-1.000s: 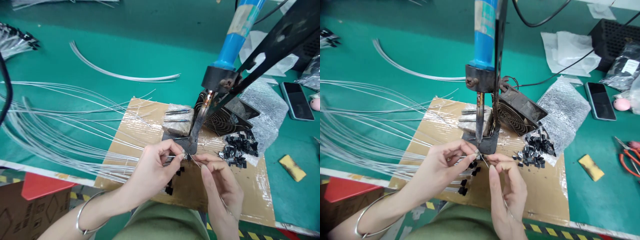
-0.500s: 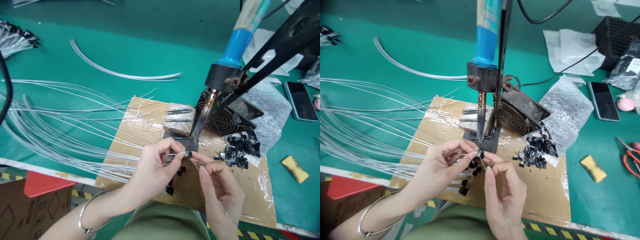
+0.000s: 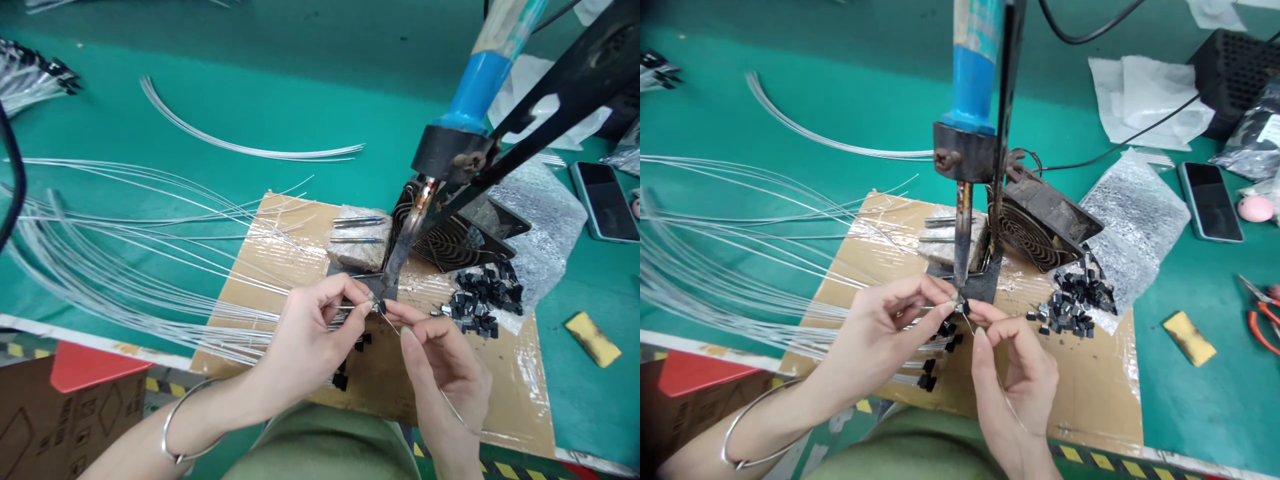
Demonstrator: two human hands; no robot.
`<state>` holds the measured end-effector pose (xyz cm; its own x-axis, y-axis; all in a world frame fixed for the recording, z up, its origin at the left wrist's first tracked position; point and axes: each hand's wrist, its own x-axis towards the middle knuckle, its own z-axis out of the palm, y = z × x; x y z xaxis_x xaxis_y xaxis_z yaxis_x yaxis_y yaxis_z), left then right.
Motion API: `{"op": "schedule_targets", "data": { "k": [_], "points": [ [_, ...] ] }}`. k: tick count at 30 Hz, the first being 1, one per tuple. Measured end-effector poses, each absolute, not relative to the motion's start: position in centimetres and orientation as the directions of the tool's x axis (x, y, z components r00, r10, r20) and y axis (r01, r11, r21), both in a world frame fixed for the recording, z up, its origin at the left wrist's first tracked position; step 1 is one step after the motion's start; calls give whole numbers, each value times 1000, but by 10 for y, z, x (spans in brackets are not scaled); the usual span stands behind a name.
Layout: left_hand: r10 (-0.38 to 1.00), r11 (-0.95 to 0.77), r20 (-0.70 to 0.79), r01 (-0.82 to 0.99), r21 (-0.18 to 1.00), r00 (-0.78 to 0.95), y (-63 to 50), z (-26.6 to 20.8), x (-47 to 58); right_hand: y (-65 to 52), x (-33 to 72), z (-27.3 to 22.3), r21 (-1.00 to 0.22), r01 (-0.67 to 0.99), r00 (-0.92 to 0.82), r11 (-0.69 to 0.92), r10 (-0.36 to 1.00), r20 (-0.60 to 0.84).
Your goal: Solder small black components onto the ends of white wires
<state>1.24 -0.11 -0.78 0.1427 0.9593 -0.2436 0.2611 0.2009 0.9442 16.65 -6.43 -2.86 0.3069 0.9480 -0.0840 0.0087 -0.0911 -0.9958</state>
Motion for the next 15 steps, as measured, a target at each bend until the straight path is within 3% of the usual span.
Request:
{"op": "schedule_targets", "data": {
  "k": [5, 15],
  "points": [
    [965, 193, -230, 249, 949, 128, 0, -7, 15, -62, 174, -30, -999, 31, 218, -16, 976, -8],
    [970, 186, -214, 221, 957, 113, 1, -5, 14, -56, 171, -31, -1000, 21, 228, -13, 974, -8]
  ]
}}
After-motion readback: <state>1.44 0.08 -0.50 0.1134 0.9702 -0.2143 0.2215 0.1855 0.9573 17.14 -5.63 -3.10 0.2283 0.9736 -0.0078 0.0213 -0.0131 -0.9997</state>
